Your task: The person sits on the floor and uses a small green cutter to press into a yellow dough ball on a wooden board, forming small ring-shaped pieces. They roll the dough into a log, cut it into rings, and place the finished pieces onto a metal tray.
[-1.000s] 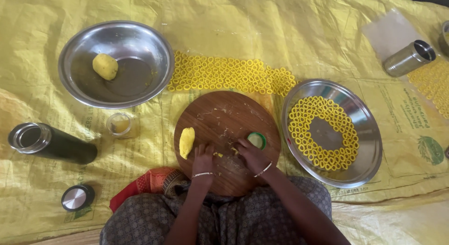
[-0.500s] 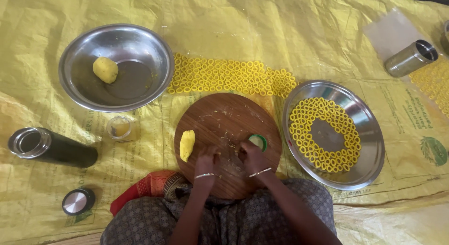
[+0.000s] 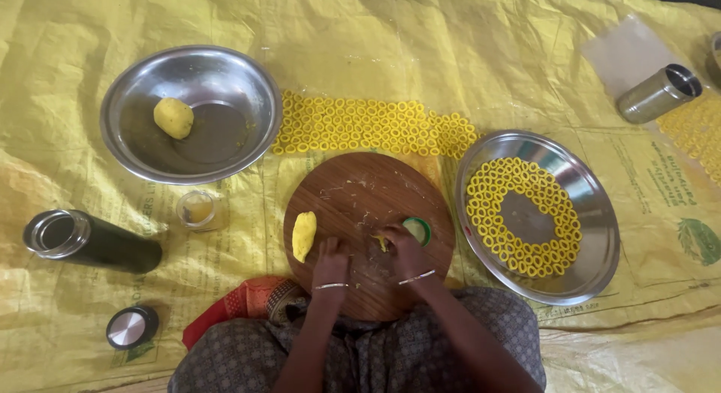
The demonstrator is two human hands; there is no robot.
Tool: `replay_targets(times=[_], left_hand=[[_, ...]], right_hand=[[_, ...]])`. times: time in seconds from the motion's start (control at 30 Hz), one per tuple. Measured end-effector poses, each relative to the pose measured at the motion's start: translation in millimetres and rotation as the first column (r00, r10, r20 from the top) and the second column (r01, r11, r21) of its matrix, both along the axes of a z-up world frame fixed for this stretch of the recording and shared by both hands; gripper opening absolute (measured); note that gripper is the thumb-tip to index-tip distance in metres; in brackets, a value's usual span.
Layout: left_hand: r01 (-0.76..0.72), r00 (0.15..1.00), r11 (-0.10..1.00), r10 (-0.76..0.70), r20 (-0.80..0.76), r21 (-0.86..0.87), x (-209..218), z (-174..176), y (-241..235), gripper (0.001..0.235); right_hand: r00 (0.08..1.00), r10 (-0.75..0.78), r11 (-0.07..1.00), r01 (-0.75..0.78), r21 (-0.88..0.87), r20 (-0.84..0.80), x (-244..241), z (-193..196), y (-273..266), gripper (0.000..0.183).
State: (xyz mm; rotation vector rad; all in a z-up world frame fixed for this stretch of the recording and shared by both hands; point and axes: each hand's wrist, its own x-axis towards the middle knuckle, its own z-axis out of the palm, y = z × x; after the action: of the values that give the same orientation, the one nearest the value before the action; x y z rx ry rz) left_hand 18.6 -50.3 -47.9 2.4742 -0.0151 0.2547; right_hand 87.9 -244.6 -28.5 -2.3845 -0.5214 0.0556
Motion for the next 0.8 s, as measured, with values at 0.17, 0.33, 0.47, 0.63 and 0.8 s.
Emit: replay_targets(times=[0.17, 0.33, 0.47, 0.63, 0.8], left_hand=[[0.080, 0.993, 0.986, -0.066, -0.098, 0.148, 2.5, -14.8, -6.8, 0.025], [0.054, 0.999, 0.957, -0.052, -0.014, 0.285, 6.2, -21.6, -5.9, 0.029], [0.021, 0.999, 0.976, -0.029, 0.034, 0.219, 4.0, -17.2, -4.7, 0.031], [0.021, 0.999, 0.973, -0.014, -0.031, 0.230, 5.1, -6.2, -2.6, 0.031], [0.020, 0.999, 0.969, -0.013, -0.029, 0.246, 5.5, -14.5, -1.7, 0.031]], right_hand=[[0.988, 0.153, 0.970, -0.154, -0.190, -0.018, 8.9, -3.3, -18.5, 0.051], [0.976, 0.216, 0.894, -0.207, -0.397, -0.022, 9.3, -3.5, -9.8, 0.052], [0.964, 0.254, 0.862, -0.187, -0.471, 0.082, 7.9, -11.4, -7.9, 0.051], [0.969, 0.229, 0.858, -0.156, -0.489, 0.093, 16.5, -15.8, 4.9, 0.042], [0.978, -0.143, 0.973, 0.110, -0.204, -0.149, 28.6, -0.1, 7.4, 0.026]])
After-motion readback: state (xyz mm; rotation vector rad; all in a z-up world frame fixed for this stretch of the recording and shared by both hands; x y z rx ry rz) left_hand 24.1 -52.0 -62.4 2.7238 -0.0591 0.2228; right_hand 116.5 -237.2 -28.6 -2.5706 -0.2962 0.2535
